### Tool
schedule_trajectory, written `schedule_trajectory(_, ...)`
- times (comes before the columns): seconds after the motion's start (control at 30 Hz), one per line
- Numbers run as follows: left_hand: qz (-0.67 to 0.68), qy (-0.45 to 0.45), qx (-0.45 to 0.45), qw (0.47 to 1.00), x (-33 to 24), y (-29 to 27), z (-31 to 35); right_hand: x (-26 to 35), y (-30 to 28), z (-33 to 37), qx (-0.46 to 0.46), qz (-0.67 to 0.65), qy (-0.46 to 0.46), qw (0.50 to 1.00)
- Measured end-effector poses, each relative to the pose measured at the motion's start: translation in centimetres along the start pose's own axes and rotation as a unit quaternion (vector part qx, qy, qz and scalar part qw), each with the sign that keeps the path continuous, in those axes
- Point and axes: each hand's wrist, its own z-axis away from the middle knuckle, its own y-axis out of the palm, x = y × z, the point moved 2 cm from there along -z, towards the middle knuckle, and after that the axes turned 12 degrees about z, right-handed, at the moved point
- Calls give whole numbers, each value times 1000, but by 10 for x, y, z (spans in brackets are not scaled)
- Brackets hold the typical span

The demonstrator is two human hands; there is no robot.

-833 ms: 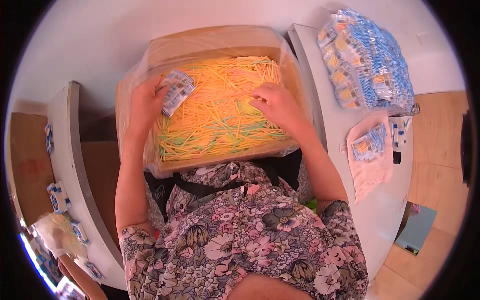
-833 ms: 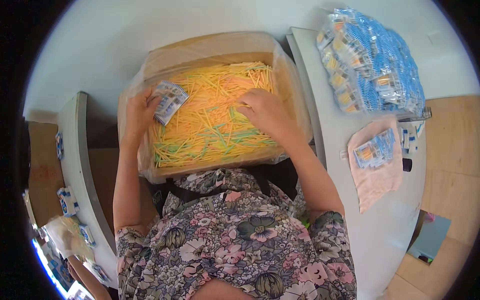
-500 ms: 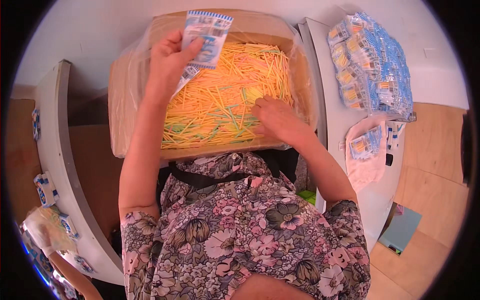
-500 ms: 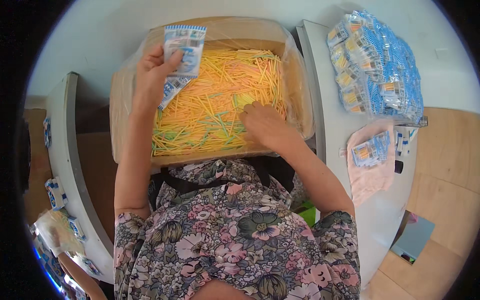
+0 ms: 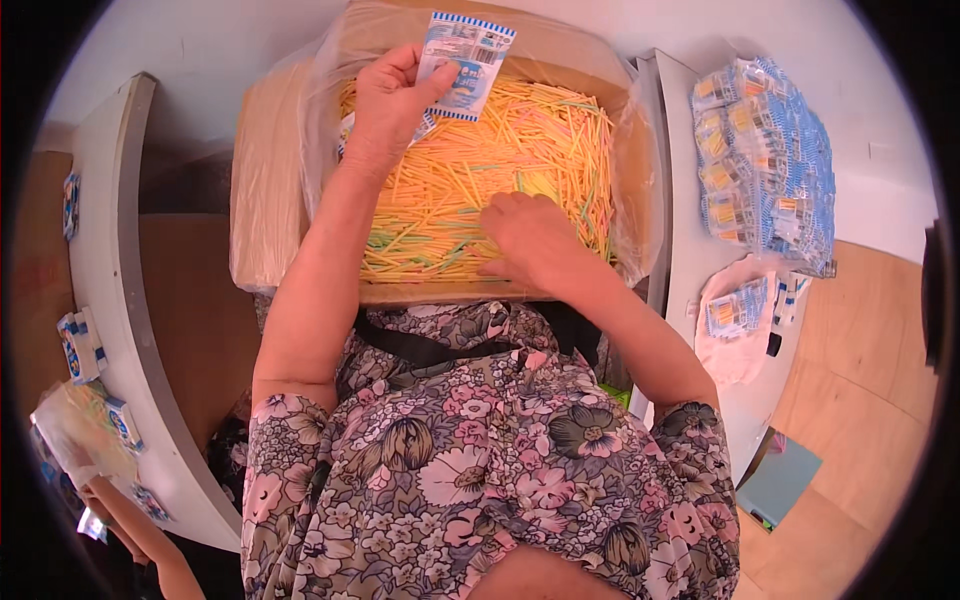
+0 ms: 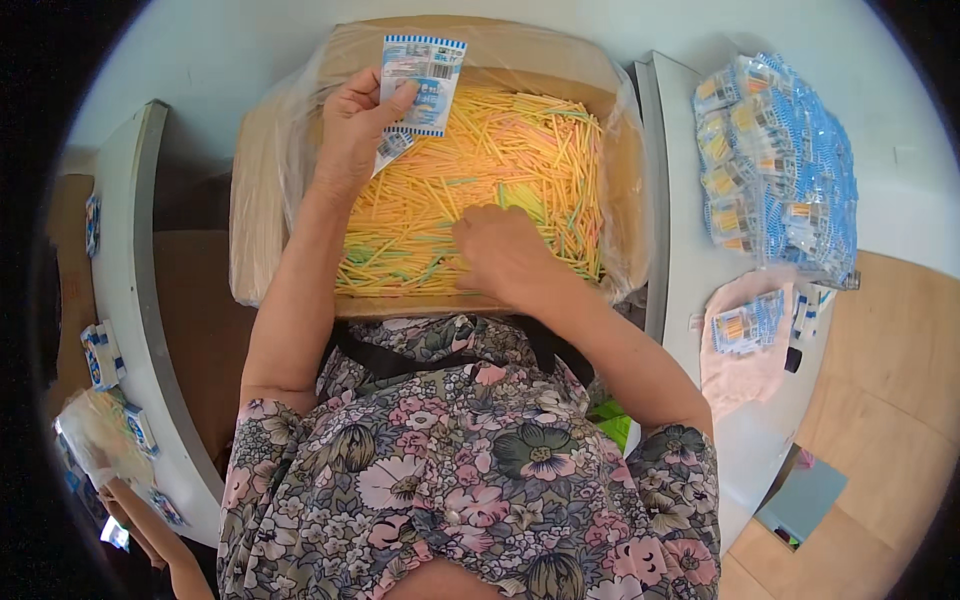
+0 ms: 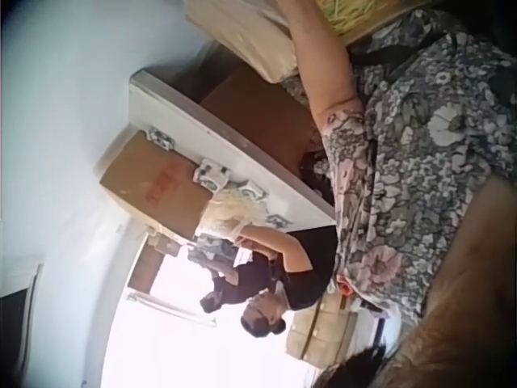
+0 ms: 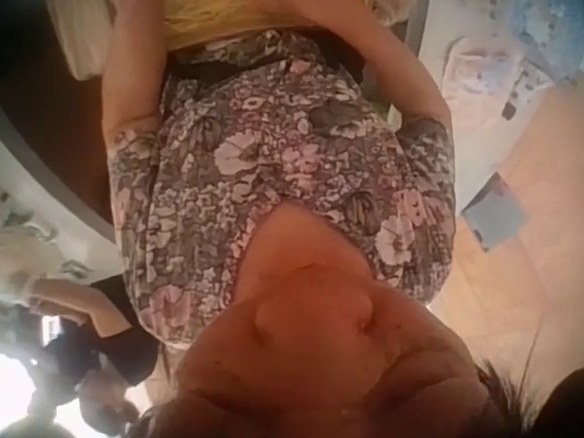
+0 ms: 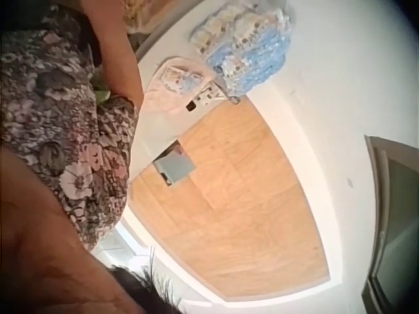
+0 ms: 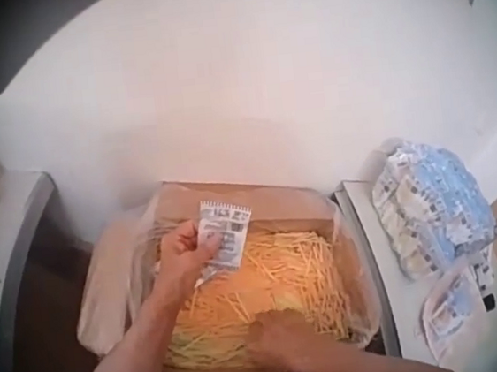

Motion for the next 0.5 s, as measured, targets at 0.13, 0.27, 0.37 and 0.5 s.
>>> schedule_trajectory(0.13, -6, 25, -19, 999, -8, 1, -2, -17, -7, -6, -19, -88, 120, 989)
schedule_trajectory(0.27, 11, 40, -35, 999, -14, 2, -3, -9, -2, -27, -166, -15, 66, 984)
schedule_trajectory(0.37, 13, 30, -40, 999, -10, 5, -4, -8, -4, -31, -105, 19, 86, 991)
schedule_trajectory(0.5, 25, 32, -33, 999, -3, 5, -4, -26, -7, -12, -163, -21, 72, 984)
